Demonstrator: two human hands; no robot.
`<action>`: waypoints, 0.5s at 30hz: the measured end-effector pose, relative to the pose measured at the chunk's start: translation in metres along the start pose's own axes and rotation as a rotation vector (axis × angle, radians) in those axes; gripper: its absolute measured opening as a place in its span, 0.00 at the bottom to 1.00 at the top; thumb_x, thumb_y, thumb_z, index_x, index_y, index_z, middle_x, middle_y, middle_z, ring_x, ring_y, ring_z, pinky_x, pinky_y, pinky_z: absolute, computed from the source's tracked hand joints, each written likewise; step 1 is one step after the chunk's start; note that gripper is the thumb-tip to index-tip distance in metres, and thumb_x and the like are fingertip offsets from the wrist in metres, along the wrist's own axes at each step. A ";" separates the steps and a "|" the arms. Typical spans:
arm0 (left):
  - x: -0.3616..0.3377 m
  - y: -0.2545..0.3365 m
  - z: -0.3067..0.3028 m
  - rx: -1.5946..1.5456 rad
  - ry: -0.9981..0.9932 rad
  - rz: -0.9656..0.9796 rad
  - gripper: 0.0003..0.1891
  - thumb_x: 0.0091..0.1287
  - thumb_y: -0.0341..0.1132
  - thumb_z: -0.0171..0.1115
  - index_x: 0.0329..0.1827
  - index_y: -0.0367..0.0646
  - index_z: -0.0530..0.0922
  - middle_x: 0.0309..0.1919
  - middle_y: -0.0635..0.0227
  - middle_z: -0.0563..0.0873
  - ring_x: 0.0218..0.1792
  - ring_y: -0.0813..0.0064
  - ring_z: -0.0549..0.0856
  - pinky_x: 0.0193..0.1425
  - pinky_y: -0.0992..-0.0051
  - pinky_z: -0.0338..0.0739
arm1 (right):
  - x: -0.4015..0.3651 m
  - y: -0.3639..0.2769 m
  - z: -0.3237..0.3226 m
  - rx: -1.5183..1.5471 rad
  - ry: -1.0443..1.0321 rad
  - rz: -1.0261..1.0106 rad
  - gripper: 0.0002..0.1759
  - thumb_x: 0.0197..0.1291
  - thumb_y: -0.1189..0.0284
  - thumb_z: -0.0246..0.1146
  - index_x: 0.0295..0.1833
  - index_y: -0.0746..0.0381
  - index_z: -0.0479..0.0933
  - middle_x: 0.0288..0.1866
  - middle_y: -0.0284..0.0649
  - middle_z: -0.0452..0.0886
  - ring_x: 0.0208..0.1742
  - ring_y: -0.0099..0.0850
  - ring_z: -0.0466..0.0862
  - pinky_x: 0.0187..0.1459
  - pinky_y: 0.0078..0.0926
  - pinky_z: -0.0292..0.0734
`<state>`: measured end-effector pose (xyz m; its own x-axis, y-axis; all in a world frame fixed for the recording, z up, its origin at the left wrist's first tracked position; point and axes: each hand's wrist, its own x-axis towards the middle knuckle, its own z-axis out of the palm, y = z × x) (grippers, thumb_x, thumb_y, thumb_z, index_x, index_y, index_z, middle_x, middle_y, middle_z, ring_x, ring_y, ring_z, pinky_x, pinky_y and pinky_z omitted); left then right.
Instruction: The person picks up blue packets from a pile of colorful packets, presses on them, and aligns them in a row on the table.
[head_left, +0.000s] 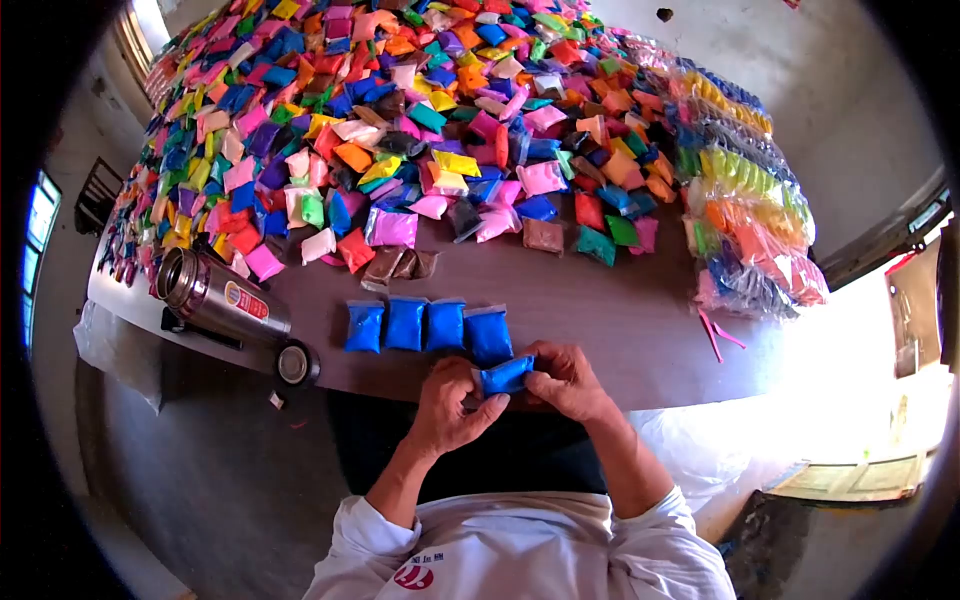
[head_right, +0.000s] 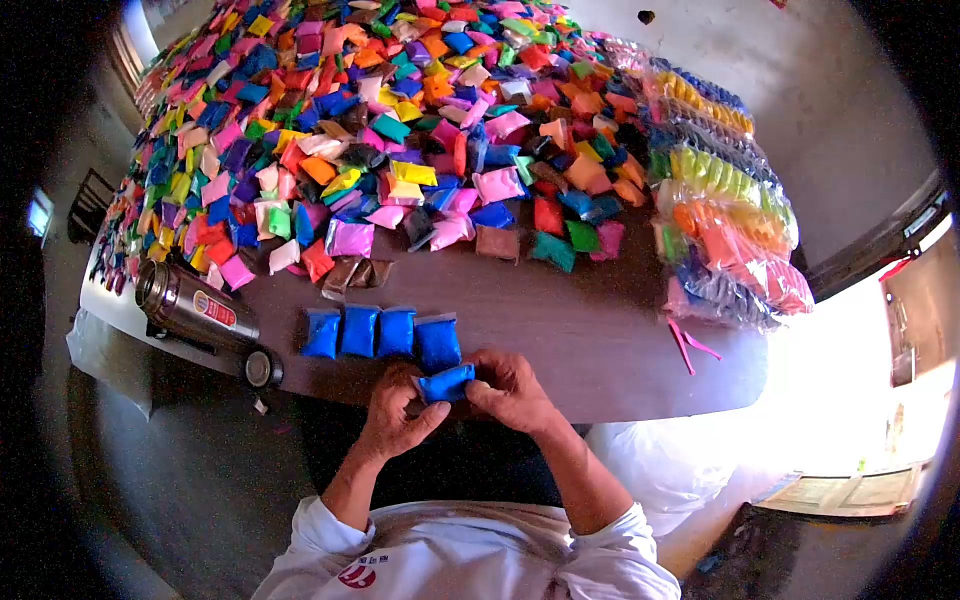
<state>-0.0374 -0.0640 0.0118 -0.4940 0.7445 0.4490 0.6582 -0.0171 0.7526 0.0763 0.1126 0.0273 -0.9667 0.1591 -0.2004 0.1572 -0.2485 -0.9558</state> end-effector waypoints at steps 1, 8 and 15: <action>-0.002 -0.002 0.002 -0.021 0.024 -0.019 0.15 0.62 0.44 0.67 0.24 0.45 0.75 0.21 0.65 0.77 0.29 0.60 0.79 0.40 0.64 0.73 | 0.001 0.000 0.001 0.001 -0.004 -0.009 0.12 0.63 0.75 0.62 0.49 0.68 0.75 0.34 0.31 0.78 0.34 0.20 0.77 0.36 0.20 0.75; -0.003 -0.006 0.004 0.025 -0.001 -0.012 0.15 0.65 0.45 0.65 0.28 0.43 0.78 0.26 0.62 0.78 0.33 0.58 0.78 0.43 0.62 0.72 | 0.006 0.007 0.017 0.024 -0.001 -0.075 0.15 0.63 0.66 0.69 0.47 0.67 0.79 0.34 0.25 0.77 0.37 0.16 0.73 0.39 0.19 0.73; -0.004 -0.004 0.000 0.043 -0.082 0.009 0.13 0.65 0.46 0.63 0.34 0.44 0.81 0.31 0.61 0.82 0.39 0.57 0.80 0.51 0.61 0.73 | 0.004 0.012 0.004 -0.058 -0.092 -0.086 0.12 0.64 0.67 0.67 0.44 0.65 0.79 0.39 0.29 0.82 0.40 0.17 0.77 0.44 0.18 0.76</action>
<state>-0.0385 -0.0669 0.0068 -0.4413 0.7964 0.4135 0.6868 0.0031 0.7269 0.0736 0.1064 0.0162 -0.9912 0.0881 -0.0988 0.0816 -0.1812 -0.9801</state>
